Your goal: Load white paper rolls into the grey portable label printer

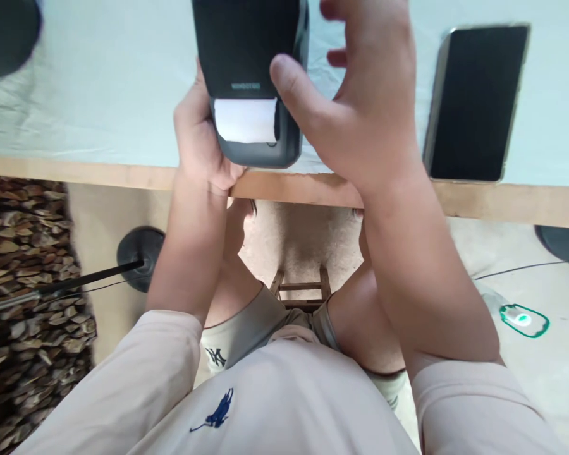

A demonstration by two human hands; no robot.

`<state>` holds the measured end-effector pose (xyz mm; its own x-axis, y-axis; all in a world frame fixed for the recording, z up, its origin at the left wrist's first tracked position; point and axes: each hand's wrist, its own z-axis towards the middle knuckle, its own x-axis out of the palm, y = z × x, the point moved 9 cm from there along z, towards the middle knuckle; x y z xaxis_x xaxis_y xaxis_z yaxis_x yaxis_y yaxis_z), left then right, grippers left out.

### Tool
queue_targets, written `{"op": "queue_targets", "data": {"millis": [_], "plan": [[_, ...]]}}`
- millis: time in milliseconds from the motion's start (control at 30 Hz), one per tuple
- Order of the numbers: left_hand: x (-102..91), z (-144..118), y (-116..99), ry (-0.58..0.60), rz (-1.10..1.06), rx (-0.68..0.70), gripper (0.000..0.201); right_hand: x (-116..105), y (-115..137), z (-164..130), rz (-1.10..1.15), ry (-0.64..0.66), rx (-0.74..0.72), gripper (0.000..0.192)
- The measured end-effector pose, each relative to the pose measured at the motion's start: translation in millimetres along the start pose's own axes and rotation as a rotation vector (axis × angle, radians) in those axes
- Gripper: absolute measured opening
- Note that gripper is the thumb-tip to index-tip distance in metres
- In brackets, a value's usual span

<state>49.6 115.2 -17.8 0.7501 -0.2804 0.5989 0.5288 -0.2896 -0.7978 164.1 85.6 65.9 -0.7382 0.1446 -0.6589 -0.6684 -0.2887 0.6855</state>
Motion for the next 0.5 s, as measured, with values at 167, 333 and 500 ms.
{"op": "queue_targets", "data": {"millis": [167,333,500], "plan": [[-2.3,0,1,-0.062,0.077,-0.030,0.026,6,-2,1,0.013,0.076,0.037,0.052],[-1.5,-1,2,-0.073,0.056,-0.053,0.023,0,-5,2,0.063,0.021,0.083,0.054],[4.2,-5,0,-0.085,-0.020,-0.046,0.029,-5,-19,-3,0.141,-0.115,0.295,0.044]]}}
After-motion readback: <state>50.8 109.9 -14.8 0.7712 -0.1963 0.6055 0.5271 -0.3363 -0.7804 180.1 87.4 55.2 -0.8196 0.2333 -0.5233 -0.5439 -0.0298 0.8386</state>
